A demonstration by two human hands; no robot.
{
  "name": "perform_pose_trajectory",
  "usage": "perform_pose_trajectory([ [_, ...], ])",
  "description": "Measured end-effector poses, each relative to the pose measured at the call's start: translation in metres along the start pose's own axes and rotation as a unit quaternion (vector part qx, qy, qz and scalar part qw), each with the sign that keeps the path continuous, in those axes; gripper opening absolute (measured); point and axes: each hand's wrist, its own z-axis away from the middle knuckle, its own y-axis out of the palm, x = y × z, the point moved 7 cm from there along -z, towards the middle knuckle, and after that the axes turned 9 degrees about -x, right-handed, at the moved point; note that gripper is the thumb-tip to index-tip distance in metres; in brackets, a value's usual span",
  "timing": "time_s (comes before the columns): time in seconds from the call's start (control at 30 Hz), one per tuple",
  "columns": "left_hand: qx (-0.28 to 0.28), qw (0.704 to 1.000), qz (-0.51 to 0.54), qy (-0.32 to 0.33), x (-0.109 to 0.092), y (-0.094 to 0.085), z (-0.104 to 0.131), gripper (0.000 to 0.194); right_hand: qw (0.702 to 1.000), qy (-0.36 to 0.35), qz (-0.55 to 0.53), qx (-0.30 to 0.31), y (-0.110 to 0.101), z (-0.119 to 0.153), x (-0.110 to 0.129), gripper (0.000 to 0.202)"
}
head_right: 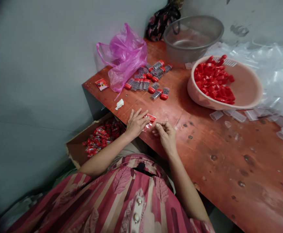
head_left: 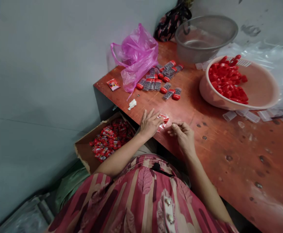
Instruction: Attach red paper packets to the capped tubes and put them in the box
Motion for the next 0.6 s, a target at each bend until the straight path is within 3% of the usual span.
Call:
perform_pose_trajectory([
  [0.1, -0.042, 0.999, 0.025, -0.009, -0.001, -0.007, 0.0, 0.023, 0.999, -0.022, 0.009, -0.029, 0.001, -0.009, 0.002, 0.028],
  [0.23, -0.08, 0.995, 0.052, 0.009, -0.011, -0.014, -0.002, 0.023, 1.0, -0.014, -0.02, -0.003, 0.013, -0.018, 0.005, 0.041],
  [0.47, -0.121, 0.99, 0.052, 0.04, -0.015, -0.026, -0.007, 0.023, 1.0, -0.028, -0.009, -0.012, 0.019, -0.027, 0.009, 0.038],
  [0.6, -0.141, 0.988, 0.029, 0.046, -0.007, -0.033, -0.009, 0.023, 0.991, -0.096, 0.055, -0.077, 0.014, -0.03, 0.019, 0.036],
])
